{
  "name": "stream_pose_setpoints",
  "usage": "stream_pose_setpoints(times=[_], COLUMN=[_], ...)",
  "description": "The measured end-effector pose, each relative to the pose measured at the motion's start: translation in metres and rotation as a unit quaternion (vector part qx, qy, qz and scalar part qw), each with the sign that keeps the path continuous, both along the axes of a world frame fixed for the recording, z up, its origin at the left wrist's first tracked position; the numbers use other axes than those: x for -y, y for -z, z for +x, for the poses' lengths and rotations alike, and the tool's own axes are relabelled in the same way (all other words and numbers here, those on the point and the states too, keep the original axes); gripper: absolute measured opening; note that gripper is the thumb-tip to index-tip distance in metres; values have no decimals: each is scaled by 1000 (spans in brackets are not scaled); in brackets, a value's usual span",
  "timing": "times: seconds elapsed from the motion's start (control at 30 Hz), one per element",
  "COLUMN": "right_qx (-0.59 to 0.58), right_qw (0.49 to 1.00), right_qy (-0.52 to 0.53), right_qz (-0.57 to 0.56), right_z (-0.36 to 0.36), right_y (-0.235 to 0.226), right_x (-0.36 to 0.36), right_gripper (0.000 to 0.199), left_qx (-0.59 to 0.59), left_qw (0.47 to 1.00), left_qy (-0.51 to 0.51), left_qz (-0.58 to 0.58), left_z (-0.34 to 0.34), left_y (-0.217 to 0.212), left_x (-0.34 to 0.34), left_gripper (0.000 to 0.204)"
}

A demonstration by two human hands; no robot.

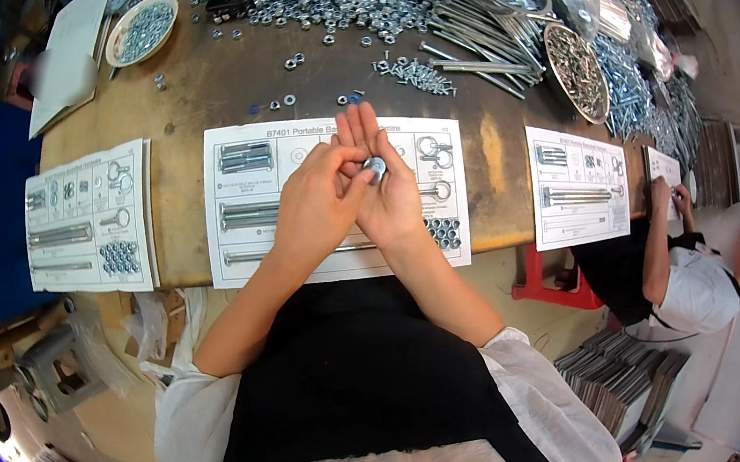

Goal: The person sorts small metal hardware components, including nuts, bolts, and washers, from a large pile on a table. They place the items onto a printed instruction sheet that shows diagrams of the parts. The person repeatedly picks up components and arranges them in designated spots on the sheet.

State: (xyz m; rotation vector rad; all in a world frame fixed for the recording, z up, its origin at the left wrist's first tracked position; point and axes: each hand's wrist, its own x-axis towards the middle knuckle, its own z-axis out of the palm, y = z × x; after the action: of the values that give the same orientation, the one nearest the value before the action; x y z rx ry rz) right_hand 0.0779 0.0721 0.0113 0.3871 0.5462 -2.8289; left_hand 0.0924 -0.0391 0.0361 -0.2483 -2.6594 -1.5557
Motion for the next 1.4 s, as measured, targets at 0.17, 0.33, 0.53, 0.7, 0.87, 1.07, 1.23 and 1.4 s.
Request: stream_pose_setpoints(times=[0.17,0.33,0.53,0.7,0.87,1.07,1.23,1.4], right_qx=[0,0,-33,-61,-160,-148,-151,-179], right_qw=[1000,1000,998,994,924,812,841,836], right_qy=[3,-9,-39,-69,-287,-411,-304,-266], right_qz=[4,6,35,52,197,386,422,446], right_z=[5,14,20,23,24,35,41,42], right_y=[2,-3,1,-9,-15,-44,-51,-64], right_x=[6,10,13,11,-34,-51,-51,-46], right_gripper=[48,49,50,54,45,23,24,25], left_qx=[-13,-45,-89,-117,-75,34,-146,-328], left_qw=[999,997,996,990,986,949,968,936], left_qy=[25,41,11,-7,148,310,187,131], left_qz=[-20,-50,-21,-83,-17,52,81,-3], left_z=[12,18,16,15,6,8,23,25], left_y=[8,9,15,7,-17,-27,-14,-13], left_x=[12,19,22,22,62,83,65,62], left_gripper=[23,23,25,20,21,26,41,44])
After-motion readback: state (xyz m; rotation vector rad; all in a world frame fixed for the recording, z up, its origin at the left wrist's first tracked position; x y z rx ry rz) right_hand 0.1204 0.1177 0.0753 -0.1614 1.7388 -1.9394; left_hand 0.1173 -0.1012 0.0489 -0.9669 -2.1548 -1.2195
